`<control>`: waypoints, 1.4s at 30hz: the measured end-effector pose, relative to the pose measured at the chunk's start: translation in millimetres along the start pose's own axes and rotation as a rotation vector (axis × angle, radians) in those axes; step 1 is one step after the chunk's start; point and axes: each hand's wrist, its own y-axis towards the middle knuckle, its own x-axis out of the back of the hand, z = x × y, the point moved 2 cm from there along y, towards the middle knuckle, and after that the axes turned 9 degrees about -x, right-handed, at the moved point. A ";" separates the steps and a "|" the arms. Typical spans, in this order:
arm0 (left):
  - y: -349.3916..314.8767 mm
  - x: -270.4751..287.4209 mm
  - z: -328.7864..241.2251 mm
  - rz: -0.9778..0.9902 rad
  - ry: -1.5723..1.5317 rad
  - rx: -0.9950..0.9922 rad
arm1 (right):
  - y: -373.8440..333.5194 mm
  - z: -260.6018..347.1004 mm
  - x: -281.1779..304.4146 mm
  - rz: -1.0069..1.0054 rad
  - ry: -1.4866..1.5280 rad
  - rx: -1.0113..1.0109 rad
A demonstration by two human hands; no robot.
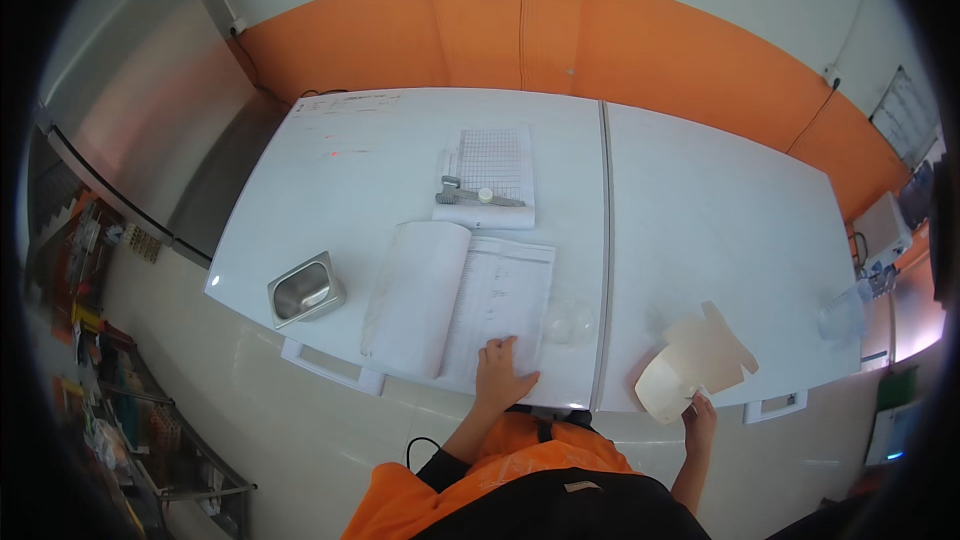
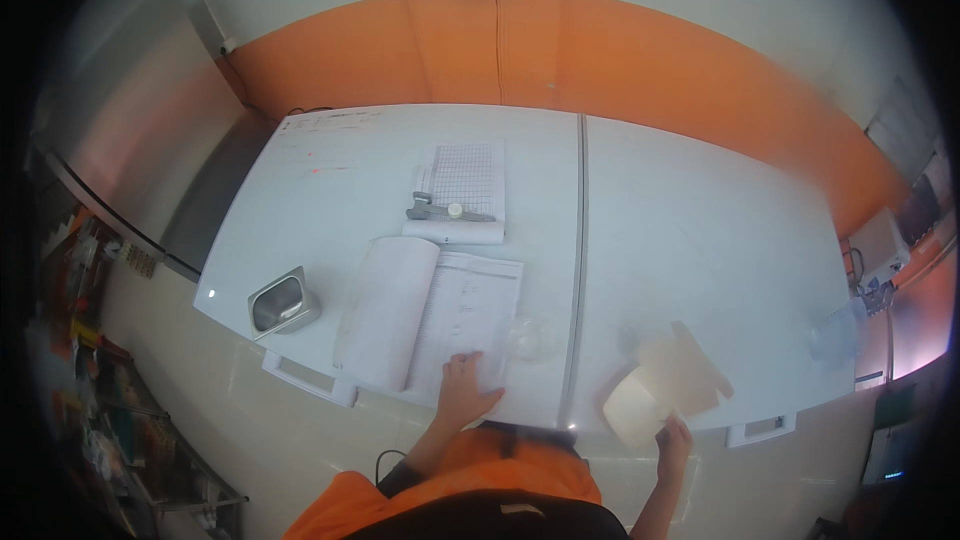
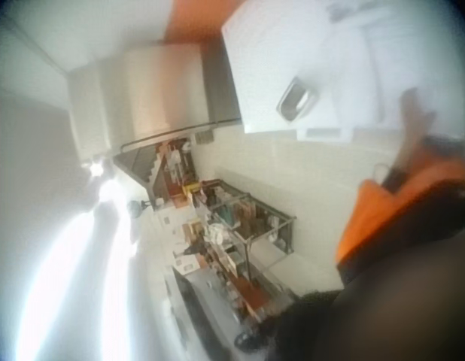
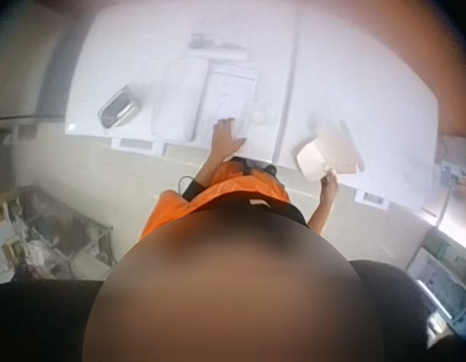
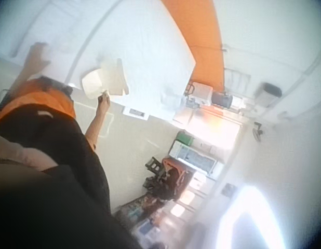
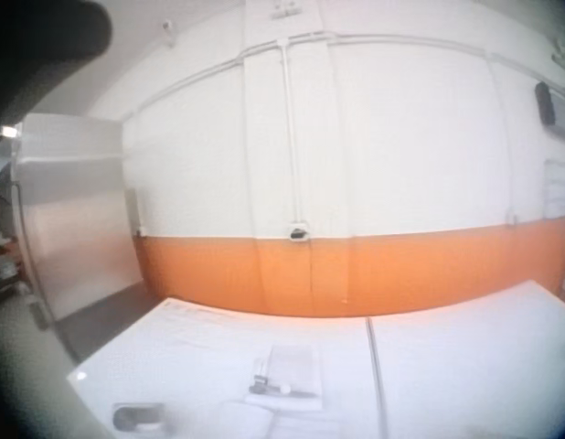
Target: The person sits on the floor and assembles small food items into paper containers, then moves to a counter to scoop a yellow substance into a plastic bag. The person handles paper containers, a scoop, and a plastic bag throughout the task.
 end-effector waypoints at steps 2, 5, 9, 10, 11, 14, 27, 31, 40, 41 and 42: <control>1.9 8.8 3.0 0.040 -0.086 0.041 | 2.6 0.8 -9.5 -0.081 -0.032 0.026; 1.1 10.0 8.2 0.132 -0.237 0.126 | 12.2 3.6 -6.1 -0.258 -0.212 0.060; -0.8 13.0 17.1 0.014 -0.236 0.111 | 2.0 18.2 -13.6 -0.719 -0.907 0.228; -0.9 14.6 20.2 -0.020 -0.249 0.105 | -9.9 25.1 -21.0 -0.844 -1.145 0.301; 0.2 18.2 21.3 0.047 -0.374 0.217 | -21.7 33.3 -31.2 -0.749 -1.151 0.289; -0.5 32.6 25.3 0.130 -0.716 0.522 | -50.5 66.4 -91.7 -0.447 -1.084 0.329; -12.8 176.4 109.4 -0.558 0.019 0.431 | -30.5 17.8 -253.0 0.455 -0.643 0.232; -2.1 171.1 90.4 -0.720 0.325 0.231 | -17.0 28.7 -247.7 0.345 -0.488 0.234; 2.2 12.1 -14.6 -0.078 0.057 -0.117 | 18.2 57.3 -235.3 0.035 -0.143 0.204; 2.0 8.0 -15.9 -0.062 0.137 -0.123 | 19.6 56.9 -235.8 0.043 -0.118 0.187; 1.0 5.8 -15.0 -0.036 0.128 -0.108 | 20.5 56.2 -236.1 0.051 -0.094 0.170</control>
